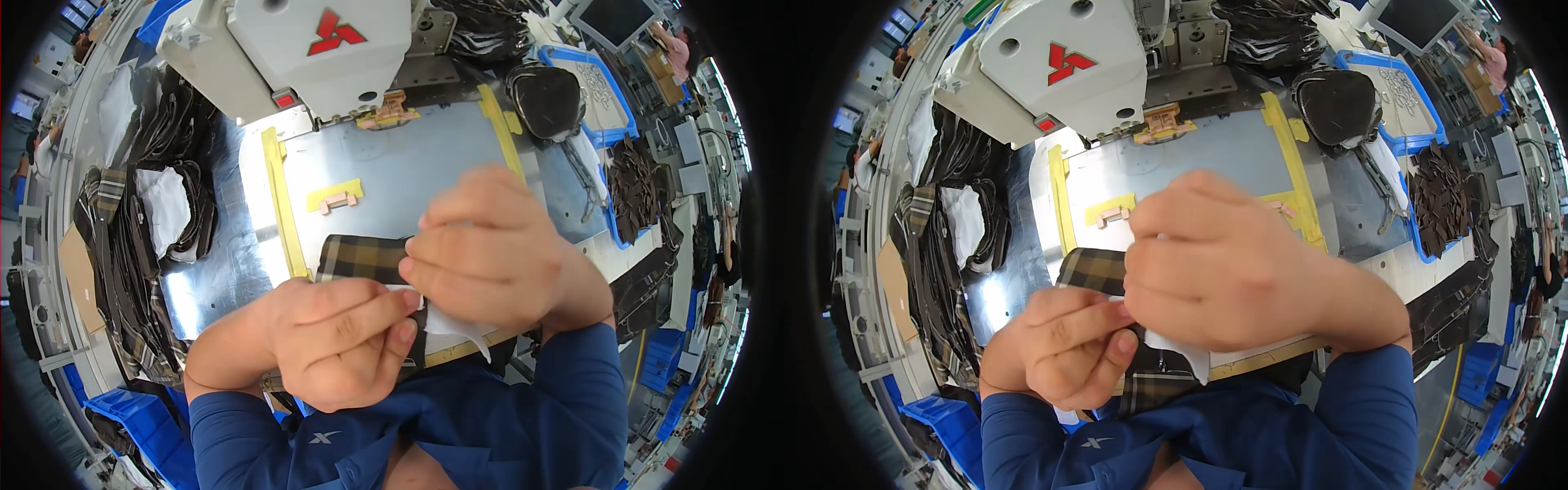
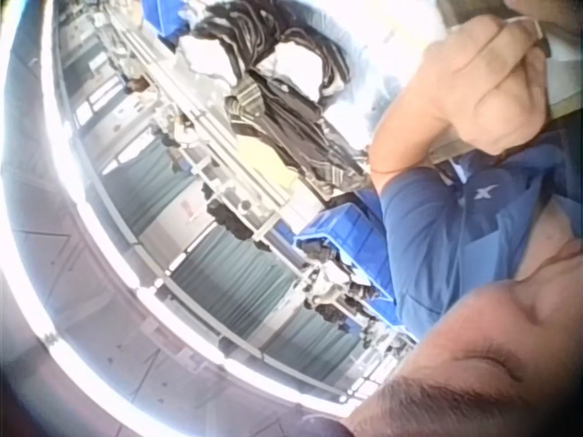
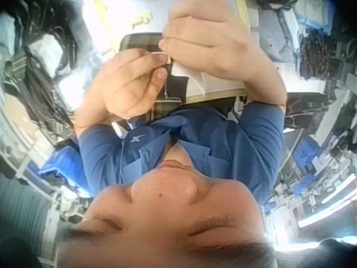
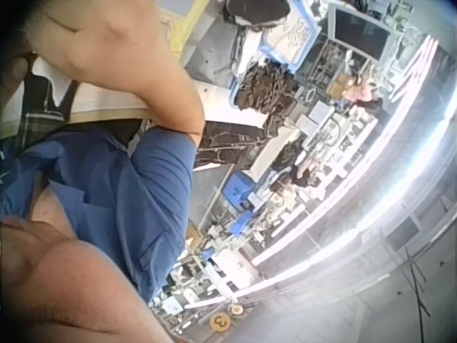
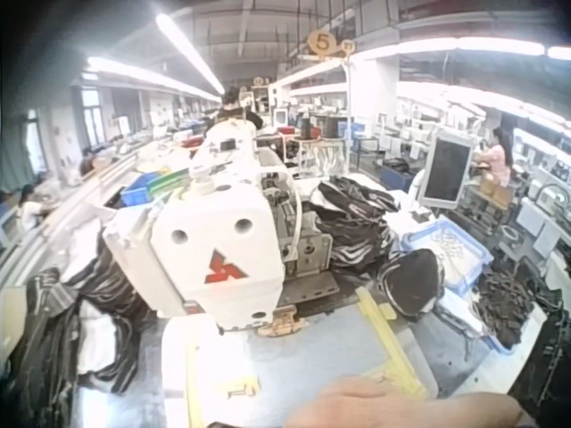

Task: The person operates an industrial sewing machine to stitch zippers onto small fabric bags. They repeatedly align the zipper with the bag opening, feed the material through the machine, and sew along the edge. The person handles multiple bags, flipping them to check the stitching and preparing the next unit.

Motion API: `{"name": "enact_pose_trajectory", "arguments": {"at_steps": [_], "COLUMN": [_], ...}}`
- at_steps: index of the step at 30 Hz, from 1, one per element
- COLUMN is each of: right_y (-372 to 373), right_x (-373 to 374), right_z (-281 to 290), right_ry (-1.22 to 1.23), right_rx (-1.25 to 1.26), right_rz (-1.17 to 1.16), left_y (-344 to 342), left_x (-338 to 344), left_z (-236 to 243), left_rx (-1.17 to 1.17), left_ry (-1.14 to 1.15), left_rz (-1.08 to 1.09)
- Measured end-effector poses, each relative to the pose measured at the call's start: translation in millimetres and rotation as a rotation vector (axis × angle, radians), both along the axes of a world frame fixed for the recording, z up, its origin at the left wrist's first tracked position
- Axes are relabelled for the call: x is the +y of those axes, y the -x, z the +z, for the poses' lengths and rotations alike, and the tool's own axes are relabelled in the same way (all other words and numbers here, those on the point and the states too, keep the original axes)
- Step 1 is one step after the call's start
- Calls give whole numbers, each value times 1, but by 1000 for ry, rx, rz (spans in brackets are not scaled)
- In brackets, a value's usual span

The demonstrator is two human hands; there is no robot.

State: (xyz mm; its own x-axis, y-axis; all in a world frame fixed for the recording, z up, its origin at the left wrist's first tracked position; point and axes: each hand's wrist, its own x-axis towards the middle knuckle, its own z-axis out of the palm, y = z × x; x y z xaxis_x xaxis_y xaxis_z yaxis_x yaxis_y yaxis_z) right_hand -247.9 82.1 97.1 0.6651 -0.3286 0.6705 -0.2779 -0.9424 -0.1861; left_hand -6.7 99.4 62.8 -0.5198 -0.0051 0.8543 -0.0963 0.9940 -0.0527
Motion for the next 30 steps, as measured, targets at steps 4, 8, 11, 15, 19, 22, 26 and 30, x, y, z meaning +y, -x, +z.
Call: {"name": "enact_pose_trajectory", "arguments": {"at_steps": [4,8,11,15,19,22,26,30], "right_y": [-1,-4,-9,-6,-1,-2,-2,-4], "right_x": [-5,-2,-3,-1,2,2,4,1], "right_z": [9,3,-4,1,7,8,13,11], "right_ry": [-256,-179,-102,-99,-67,-64,-65,-31], "right_rx": [-64,-81,-127,-115,-93,-93,-79,-105], "right_rz": [52,35,11,9,6,31,56,92], "left_y": [-9,-14,-17,-26,-31,-35,-27,-21], "left_x": [4,1,0,1,-8,-6,0,1], "left_z": [21,30,31,36,43,56,60,57], "left_rx": [-50,-129,-175,-166,130,22,-7,58], "left_ry": [-197,-291,-323,-381,-560,-745,-822,-689], "left_rz": [71,92,85,100,63,89,138,196]}}
